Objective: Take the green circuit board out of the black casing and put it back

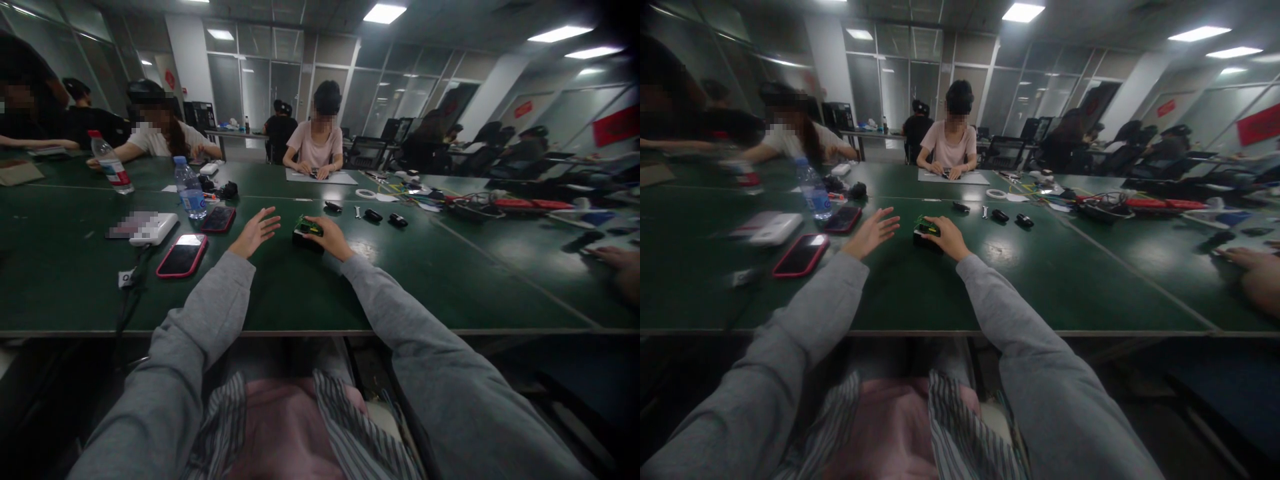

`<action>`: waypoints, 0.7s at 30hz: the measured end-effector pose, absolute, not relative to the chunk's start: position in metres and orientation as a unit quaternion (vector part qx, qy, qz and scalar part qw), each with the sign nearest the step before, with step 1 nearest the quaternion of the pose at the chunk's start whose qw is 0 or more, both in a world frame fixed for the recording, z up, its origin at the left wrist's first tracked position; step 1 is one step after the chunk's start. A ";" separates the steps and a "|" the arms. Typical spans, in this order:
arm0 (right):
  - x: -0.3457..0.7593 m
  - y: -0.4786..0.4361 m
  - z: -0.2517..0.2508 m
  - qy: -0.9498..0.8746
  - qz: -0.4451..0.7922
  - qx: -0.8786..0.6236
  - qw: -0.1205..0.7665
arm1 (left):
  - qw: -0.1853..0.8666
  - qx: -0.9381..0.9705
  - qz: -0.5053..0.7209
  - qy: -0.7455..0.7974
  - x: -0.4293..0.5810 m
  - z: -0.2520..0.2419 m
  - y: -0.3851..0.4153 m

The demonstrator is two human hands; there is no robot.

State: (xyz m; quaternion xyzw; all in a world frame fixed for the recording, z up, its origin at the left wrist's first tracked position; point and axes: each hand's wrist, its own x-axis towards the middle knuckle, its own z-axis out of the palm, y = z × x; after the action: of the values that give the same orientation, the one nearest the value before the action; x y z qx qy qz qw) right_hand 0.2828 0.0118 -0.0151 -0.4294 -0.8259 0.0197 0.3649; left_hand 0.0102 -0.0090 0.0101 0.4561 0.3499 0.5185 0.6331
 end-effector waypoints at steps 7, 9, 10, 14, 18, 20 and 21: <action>0.284 0.010 -0.015 -0.827 0.050 -0.415 0.376 | 0.637 0.458 0.517 0.344 0.009 0.007 -0.006; 0.282 0.009 -0.015 -0.828 0.065 -0.408 0.379 | 0.636 0.460 0.516 0.342 0.009 0.007 -0.006; 0.282 0.008 -0.015 -0.828 0.071 -0.405 0.382 | 0.639 0.459 0.515 0.340 0.009 0.007 -0.007; 0.285 -0.001 -0.015 -0.833 0.075 -0.391 0.383 | 0.653 0.446 0.515 0.331 0.009 0.009 -0.009; 0.308 -0.012 -0.017 -0.838 0.047 -0.402 0.367 | 0.654 0.446 0.513 0.332 0.008 0.007 -0.006; 0.336 -0.015 -0.018 -0.830 0.018 -0.431 0.354 | 0.653 0.447 0.511 0.336 0.007 0.005 -0.005; 0.356 -0.015 -0.019 -0.821 -0.003 -0.454 0.347 | 0.652 0.447 0.511 0.338 0.007 0.004 -0.005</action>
State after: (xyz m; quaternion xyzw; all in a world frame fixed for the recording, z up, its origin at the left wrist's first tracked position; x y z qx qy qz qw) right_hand 0.3562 -0.0152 -0.0191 -0.4543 -0.8205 -0.0029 0.3469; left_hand 0.0072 -0.0046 0.0044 0.4467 0.3383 0.5110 0.6519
